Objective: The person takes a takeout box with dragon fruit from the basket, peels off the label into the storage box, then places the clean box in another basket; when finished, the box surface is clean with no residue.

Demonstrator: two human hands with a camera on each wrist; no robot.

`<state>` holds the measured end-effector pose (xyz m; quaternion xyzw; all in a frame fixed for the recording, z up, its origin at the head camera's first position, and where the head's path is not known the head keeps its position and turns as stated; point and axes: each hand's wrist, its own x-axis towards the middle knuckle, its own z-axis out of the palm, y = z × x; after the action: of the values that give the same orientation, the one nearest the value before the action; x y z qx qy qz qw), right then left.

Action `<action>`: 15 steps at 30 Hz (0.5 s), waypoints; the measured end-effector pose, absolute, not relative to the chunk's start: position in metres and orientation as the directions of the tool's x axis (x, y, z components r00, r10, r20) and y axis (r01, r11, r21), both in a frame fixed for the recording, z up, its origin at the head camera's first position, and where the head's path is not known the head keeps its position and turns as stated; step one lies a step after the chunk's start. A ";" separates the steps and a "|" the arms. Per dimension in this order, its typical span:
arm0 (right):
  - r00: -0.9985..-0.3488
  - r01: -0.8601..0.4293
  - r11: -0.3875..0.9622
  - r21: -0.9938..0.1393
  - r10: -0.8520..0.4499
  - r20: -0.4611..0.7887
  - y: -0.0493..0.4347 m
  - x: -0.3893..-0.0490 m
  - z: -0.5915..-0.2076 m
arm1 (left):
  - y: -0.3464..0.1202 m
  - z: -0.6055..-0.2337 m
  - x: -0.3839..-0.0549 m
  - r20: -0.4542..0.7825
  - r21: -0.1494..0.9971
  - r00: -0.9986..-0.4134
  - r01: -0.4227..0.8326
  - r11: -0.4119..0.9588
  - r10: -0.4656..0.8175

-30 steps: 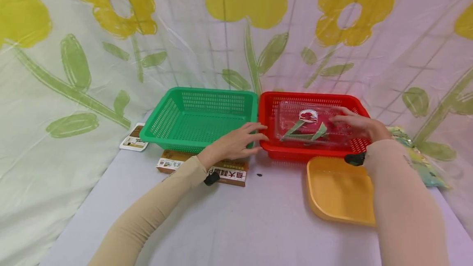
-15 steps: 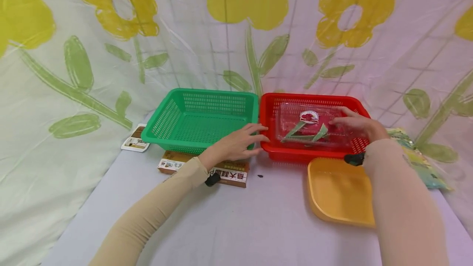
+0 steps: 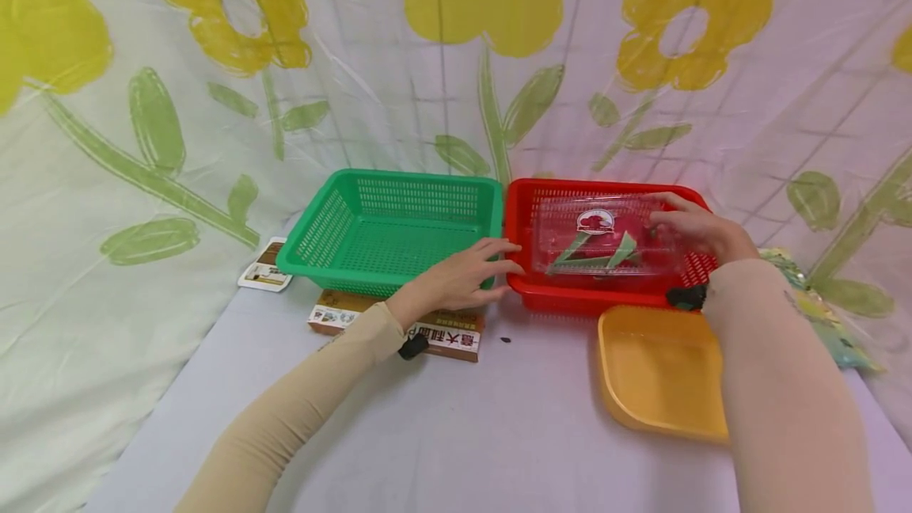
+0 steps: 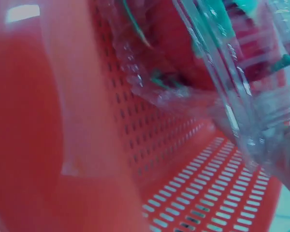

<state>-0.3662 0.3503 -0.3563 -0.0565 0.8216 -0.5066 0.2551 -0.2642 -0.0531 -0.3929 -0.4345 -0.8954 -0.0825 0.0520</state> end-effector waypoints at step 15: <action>-0.857 0.180 0.155 -0.971 -0.461 -0.232 0.360 -0.361 -0.357 | -0.055 -0.391 -0.263 0.168 0.120 -0.606 0.795 0.594 0.778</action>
<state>-0.3606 0.3602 -0.3575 -0.0976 0.7177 -0.6428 0.2492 -0.2631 -0.0551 -0.3911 -0.4412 -0.8914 -0.0913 0.0488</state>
